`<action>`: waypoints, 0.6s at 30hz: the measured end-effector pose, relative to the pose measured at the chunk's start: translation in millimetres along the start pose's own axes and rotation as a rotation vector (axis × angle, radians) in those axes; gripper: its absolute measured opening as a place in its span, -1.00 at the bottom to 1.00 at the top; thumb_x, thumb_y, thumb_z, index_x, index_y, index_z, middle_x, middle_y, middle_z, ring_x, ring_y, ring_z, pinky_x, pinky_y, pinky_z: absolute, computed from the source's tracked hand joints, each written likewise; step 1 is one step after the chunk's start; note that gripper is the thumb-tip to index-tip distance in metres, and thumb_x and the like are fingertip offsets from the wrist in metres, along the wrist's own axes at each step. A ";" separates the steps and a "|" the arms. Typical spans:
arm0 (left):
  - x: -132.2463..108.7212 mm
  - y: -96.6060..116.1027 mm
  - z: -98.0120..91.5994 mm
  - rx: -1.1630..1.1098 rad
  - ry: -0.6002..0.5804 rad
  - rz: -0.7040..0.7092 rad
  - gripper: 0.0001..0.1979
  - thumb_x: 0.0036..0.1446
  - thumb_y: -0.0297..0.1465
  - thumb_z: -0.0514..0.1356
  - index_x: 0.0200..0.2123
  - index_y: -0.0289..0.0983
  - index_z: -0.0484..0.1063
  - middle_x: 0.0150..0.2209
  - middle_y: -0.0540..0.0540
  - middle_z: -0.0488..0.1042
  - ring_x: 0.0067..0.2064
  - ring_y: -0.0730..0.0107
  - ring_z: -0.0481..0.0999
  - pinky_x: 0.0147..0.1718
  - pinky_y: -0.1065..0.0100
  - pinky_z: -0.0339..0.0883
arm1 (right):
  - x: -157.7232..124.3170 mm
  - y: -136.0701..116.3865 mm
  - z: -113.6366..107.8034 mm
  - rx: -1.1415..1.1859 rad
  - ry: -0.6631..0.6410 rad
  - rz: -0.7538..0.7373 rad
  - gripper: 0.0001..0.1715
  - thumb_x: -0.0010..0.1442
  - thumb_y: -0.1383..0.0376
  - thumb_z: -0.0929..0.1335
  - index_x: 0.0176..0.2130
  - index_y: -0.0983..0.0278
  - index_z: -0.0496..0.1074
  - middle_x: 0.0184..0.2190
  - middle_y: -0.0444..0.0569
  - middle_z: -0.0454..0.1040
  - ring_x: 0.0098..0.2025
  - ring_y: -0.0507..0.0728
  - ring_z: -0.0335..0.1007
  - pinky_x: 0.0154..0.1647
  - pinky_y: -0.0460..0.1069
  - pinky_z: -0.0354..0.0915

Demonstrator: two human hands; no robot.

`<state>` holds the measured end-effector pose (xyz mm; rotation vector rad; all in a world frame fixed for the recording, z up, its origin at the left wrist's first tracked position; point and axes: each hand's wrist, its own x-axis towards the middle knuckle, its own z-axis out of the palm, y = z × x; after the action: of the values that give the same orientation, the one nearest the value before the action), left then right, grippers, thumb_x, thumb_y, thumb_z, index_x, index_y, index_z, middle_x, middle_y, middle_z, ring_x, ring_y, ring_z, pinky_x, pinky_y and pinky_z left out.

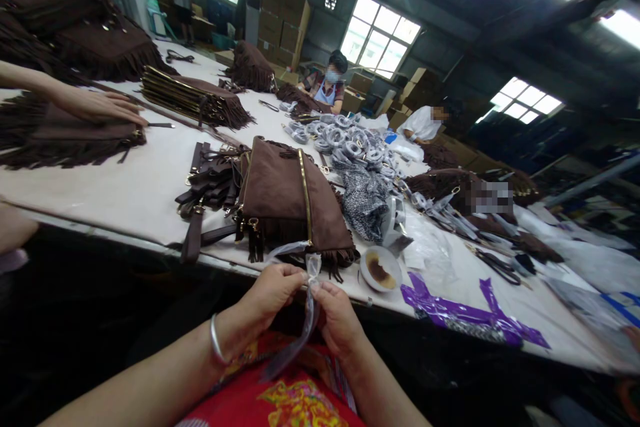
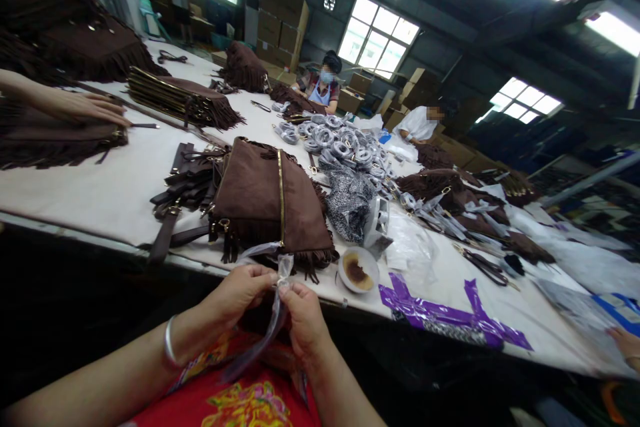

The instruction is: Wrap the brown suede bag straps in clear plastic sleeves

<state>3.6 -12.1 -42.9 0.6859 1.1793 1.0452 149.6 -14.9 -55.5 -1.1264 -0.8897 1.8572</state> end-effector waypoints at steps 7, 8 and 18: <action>-2.8 7.1 8.9 0.299 0.223 0.195 -0.90 -0.17 -0.38 0.28 -0.57 -0.31 0.50 -0.55 -0.04 0.49 -0.47 0.35 0.42 -0.45 0.40 0.24 | -4.7 -11.5 9.1 -0.952 0.292 -0.414 -0.73 0.12 0.21 0.33 -0.54 0.29 0.33 -0.62 -0.16 0.30 -0.54 -0.01 0.11 -0.50 -0.08 0.00; -3.5 6.0 10.7 0.311 0.255 0.203 -0.92 -0.17 -0.39 0.27 -0.57 -0.30 0.49 -0.55 -0.04 0.50 -0.45 0.34 0.43 -0.43 0.39 0.26 | -5.4 -10.4 10.5 -1.028 0.307 -0.480 -0.76 0.14 0.24 0.32 -0.53 0.27 0.34 -0.60 -0.14 0.31 -0.53 0.01 0.12 -0.48 -0.07 0.01; -17.7 -3.0 20.0 0.503 0.235 0.377 -0.83 0.06 -0.34 0.17 -0.41 -0.25 0.54 -0.38 -0.11 0.56 -0.31 0.23 0.50 -0.24 0.30 0.34 | 3.3 3.3 4.2 -1.276 0.264 -0.764 -0.79 0.18 0.44 0.27 -0.46 0.23 0.36 -0.51 0.00 0.36 -0.45 0.11 0.18 -0.36 0.00 0.08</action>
<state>22.9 -27.8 -32.9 1.2402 1.5805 1.1718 143.9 -14.3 -58.0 -1.3466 -2.0601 0.3722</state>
